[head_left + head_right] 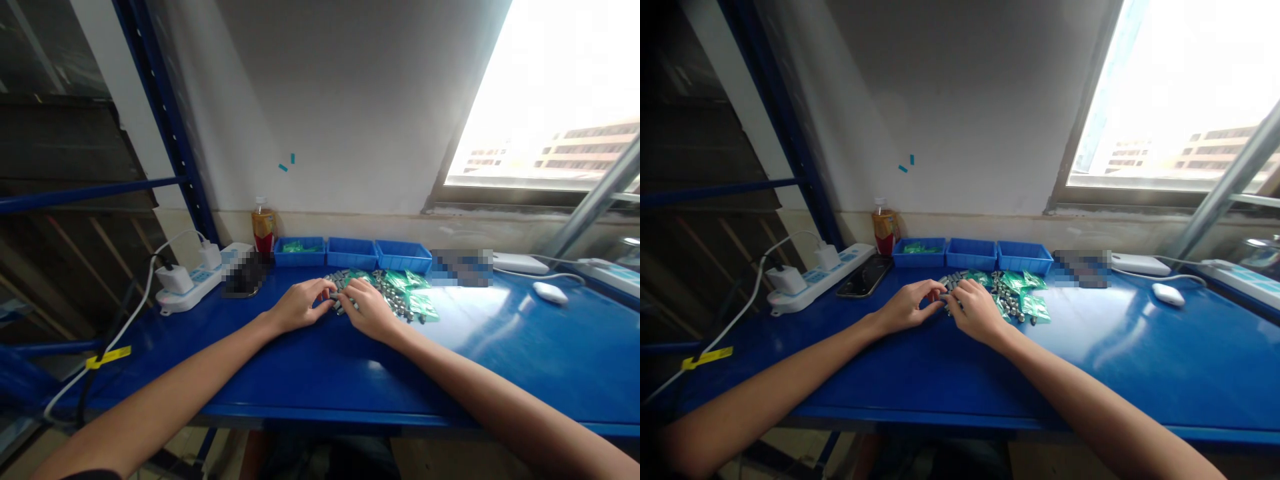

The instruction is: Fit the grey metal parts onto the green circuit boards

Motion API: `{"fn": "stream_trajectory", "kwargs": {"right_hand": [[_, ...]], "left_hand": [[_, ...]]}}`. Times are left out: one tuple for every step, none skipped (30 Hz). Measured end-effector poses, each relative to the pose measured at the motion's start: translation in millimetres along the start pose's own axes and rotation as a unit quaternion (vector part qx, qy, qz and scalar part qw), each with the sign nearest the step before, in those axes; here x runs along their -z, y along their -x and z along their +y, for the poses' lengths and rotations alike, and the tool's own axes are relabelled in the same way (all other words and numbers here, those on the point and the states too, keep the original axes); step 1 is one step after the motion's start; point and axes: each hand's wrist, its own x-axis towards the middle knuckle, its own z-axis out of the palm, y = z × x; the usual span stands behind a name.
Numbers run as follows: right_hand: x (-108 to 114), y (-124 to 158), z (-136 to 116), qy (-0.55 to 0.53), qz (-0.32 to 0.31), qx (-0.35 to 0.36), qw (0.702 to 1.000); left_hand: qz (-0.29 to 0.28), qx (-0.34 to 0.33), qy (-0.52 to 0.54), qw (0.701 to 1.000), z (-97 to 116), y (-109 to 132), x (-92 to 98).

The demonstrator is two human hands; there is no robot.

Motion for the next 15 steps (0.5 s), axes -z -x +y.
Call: {"fn": "stream_trajectory", "kwargs": {"right_hand": [[0.1, -0.1, 0.0, 0.000, -0.002, 0.000, 1.000], [0.1, 0.0, -0.1, -0.002, -0.006, -0.001, 1.000], [0.2, 0.1, -0.2, -0.006, -0.008, -0.004, 1.000], [0.3, 0.4, -0.3, -0.012, -0.009, -0.008, 1.000], [0.4, 0.8, -0.3, -0.020, -0.007, -0.013, 1.000], [0.5, 1.1, -0.3, -0.028, -0.004, -0.018, 0.999], [0.6, 1.5, -0.3, -0.033, -0.001, -0.022, 0.999], [0.6, 1.8, -0.4, -0.034, 0.002, -0.023, 0.999], [0.6, 2.0, -0.6, -0.032, 0.003, -0.020, 0.999], [0.6, 2.1, -0.8, -0.027, 0.002, -0.014, 1.000], [0.5, 2.1, -1.2, -0.021, 0.002, -0.007, 1.000], [0.5, 2.0, -1.6, -0.015, 0.001, -0.001, 1.000], [0.6, 1.8, -2.0, -0.010, 0.002, 0.003, 1.000], [0.6, 1.6, -2.3, -0.006, 0.002, 0.004, 1.000], [0.8, 1.4, -2.5, -0.003, 0.003, 0.002, 1.000]], "left_hand": [[-0.003, -0.003, -0.005, 1.000, 0.2, -0.1, 0.1], [-0.006, -0.004, -0.009, 1.000, 0.3, -0.3, 0.1], [-0.009, -0.004, -0.014, 1.000, 0.1, -0.4, 0.0], [-0.010, -0.003, -0.019, 1.000, -0.2, -0.6, -0.2], [-0.011, -0.003, -0.024, 1.000, -0.6, -0.6, -0.5], [-0.011, -0.003, -0.027, 1.000, -1.3, -0.7, -0.7], [-0.011, -0.004, -0.031, 0.999, -2.1, -0.7, -1.0], [-0.012, -0.005, -0.033, 0.999, -2.9, -0.7, -1.2], [-0.015, -0.005, -0.035, 0.999, -3.8, -0.7, -1.3], [-0.020, -0.004, -0.035, 0.999, -4.5, -0.6, -1.2], [-0.026, -0.003, -0.035, 0.999, -5.1, -0.6, -1.1], [-0.031, -0.001, -0.033, 0.999, -5.3, -0.6, -0.8], [-0.034, 0.001, -0.028, 0.999, -5.2, -0.6, -0.4], [-0.034, 0.004, -0.022, 0.999, -4.7, -0.5, 0.0], [-0.033, 0.008, -0.015, 0.999, -3.9, -0.5, 0.4]]}}
